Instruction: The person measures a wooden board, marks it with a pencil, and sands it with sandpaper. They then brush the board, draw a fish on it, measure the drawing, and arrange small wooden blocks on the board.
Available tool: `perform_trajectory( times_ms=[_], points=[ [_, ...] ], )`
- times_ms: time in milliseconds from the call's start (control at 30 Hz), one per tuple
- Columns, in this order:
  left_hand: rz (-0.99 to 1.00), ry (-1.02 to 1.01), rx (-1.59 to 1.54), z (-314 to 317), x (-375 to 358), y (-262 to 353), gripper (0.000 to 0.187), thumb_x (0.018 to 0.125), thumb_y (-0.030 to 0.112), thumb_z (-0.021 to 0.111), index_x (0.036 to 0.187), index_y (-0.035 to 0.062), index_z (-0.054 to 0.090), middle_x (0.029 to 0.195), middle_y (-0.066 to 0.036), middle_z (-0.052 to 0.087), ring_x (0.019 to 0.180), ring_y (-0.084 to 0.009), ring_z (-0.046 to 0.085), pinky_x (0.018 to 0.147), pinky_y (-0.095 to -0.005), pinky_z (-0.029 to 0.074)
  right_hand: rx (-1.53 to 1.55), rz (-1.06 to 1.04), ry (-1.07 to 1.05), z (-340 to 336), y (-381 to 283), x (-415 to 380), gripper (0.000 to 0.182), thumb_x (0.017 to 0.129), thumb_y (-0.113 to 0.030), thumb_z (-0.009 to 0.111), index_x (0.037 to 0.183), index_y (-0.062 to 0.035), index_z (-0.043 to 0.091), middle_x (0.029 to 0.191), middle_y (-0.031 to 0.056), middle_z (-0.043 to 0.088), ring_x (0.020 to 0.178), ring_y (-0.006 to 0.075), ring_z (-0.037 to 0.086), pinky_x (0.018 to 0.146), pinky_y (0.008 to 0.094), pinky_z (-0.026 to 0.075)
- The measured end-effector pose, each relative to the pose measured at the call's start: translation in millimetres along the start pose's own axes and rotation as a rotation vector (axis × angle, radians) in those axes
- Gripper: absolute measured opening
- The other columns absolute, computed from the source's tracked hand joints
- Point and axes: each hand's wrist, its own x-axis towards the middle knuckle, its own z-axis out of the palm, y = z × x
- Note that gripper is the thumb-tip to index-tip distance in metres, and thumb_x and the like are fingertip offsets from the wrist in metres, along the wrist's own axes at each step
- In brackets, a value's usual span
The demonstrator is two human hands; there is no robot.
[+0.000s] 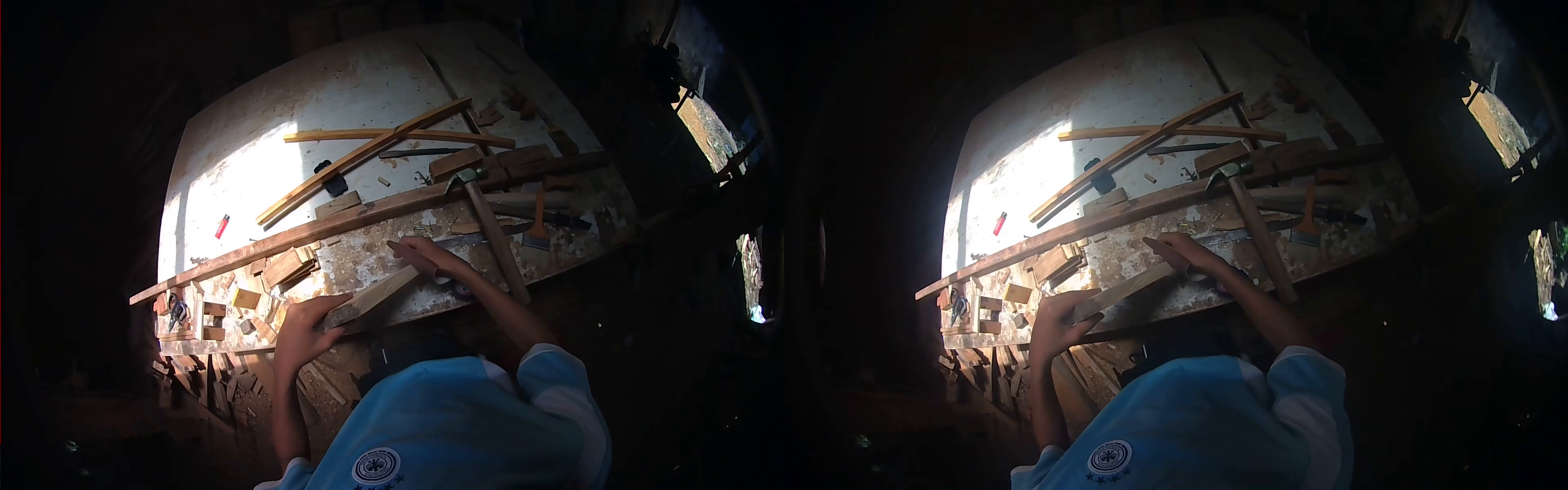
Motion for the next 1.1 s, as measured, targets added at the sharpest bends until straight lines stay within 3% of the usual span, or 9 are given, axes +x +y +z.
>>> perform_trajectory(
  times_ms=[167, 300, 367, 400, 500, 667, 767, 967, 1100],
  points=[
    [-0.118, 0.155, 0.096, 4, -11, -11, 0.039, 0.064, 0.008, 0.071, 0.102, 0.0017, 0.062, 0.081, -0.018, 0.064, 0.076, -0.0291, 0.065, 0.068, -0.0319, 0.049, 0.102, -0.134, 0.652, -34, 8, -26, 0.027, 0.094, -0.021, 0.044, 0.100, 0.0010, 0.058, 0.092, 0.0044, 0.060, 0.088, 0.0091, 0.054, 0.076, 0.0254, 0.042],
    [-0.034, 0.350, 0.068, -3, -2, 8, 0.037, 0.065, 0.004, 0.067, 0.101, 0.0005, 0.062, 0.080, -0.018, 0.064, 0.075, -0.0273, 0.065, 0.067, -0.0314, 0.049, 0.315, 0.120, 1.133, -106, 37, -81, 0.029, 0.094, -0.020, 0.043, 0.105, 0.0035, 0.054, 0.096, 0.0085, 0.060, 0.090, 0.0131, 0.056, 0.074, 0.0260, 0.045],
    [0.055, 0.367, 0.072, 3, 8, 11, 0.044, 0.065, -0.003, 0.063, 0.109, 0.0027, 0.058, 0.092, -0.018, 0.064, 0.081, -0.0296, 0.065, 0.070, -0.0344, 0.050, 0.420, 0.075, 1.389, -128, 57, -101, 0.031, 0.093, -0.020, 0.043, 0.110, 0.0044, 0.052, 0.097, 0.0106, 0.059, 0.087, 0.0162, 0.058, 0.068, 0.0289, 0.049],
    [0.117, 0.359, 0.097, 11, 17, 9, 0.049, 0.064, -0.004, 0.062, 0.112, 0.0034, 0.056, 0.098, -0.018, 0.063, 0.084, -0.0308, 0.064, 0.072, -0.0356, 0.050, 0.092, 0.092, 1.401, -141, 89, -103, 0.031, 0.092, -0.019, 0.045, 0.113, 0.0033, 0.050, 0.098, 0.0111, 0.059, 0.083, 0.0178, 0.059, 0.062, 0.0307, 0.052],
    [0.228, 0.291, 0.246, 50, 35, -19, 0.059, 0.061, -0.007, 0.060, 0.119, 0.0047, 0.051, 0.110, -0.019, 0.058, 0.094, -0.0339, 0.060, 0.076, -0.0382, 0.050, 0.252, 0.363, 0.994, -149, 89, -130, 0.029, 0.091, -0.017, 0.046, 0.112, 0.0011, 0.052, 0.096, 0.0104, 0.059, 0.081, 0.0178, 0.060, 0.063, 0.0295, 0.052],
    [0.395, 0.231, 0.427, 114, 30, -35, 0.048, 0.068, -0.003, 0.055, 0.116, -0.0023, 0.051, 0.113, -0.018, 0.057, 0.104, -0.0314, 0.056, 0.087, -0.0374, 0.047, -0.523, 0.421, 1.094, -157, 133, -165, 0.045, 0.071, -0.024, 0.067, 0.107, 0.0003, 0.055, 0.099, 0.0231, 0.056, 0.089, 0.0386, 0.057, 0.075, 0.0445, 0.047],
    [0.453, 0.183, 0.531, 140, 20, -38, 0.043, 0.073, 0.001, 0.052, 0.116, -0.0022, 0.052, 0.115, -0.016, 0.057, 0.108, -0.0288, 0.054, 0.089, -0.0359, 0.046, -0.653, 0.494, 1.012, -136, 81, -172, 0.049, 0.069, -0.025, 0.069, 0.108, -0.0002, 0.054, 0.098, 0.0230, 0.057, 0.092, 0.0399, 0.057, 0.079, 0.0472, 0.045],
    [0.432, 0.156, 0.592, 170, 10, -51, 0.044, 0.074, 0.006, 0.052, 0.117, -0.0005, 0.052, 0.120, -0.013, 0.053, 0.112, -0.0261, 0.051, 0.092, -0.0337, 0.043, -0.064, 0.772, 0.857, -179, 91, -182, 0.046, 0.072, -0.025, 0.070, 0.108, 0.0015, 0.059, 0.098, 0.0127, 0.061, 0.089, 0.0220, 0.059, 0.077, 0.0360, 0.045],
    [0.390, 0.166, 0.508, 189, 7, -60, 0.048, 0.072, 0.010, 0.054, 0.119, -0.0009, 0.050, 0.119, -0.014, 0.053, 0.111, -0.0264, 0.051, 0.093, -0.0351, 0.042, 0.064, -0.001, 1.421, -170, 35, -177, 0.033, 0.082, -0.020, 0.061, 0.107, 0.0008, 0.054, 0.096, 0.0087, 0.058, 0.085, 0.0141, 0.055, 0.075, 0.0275, 0.043]
  ],
)
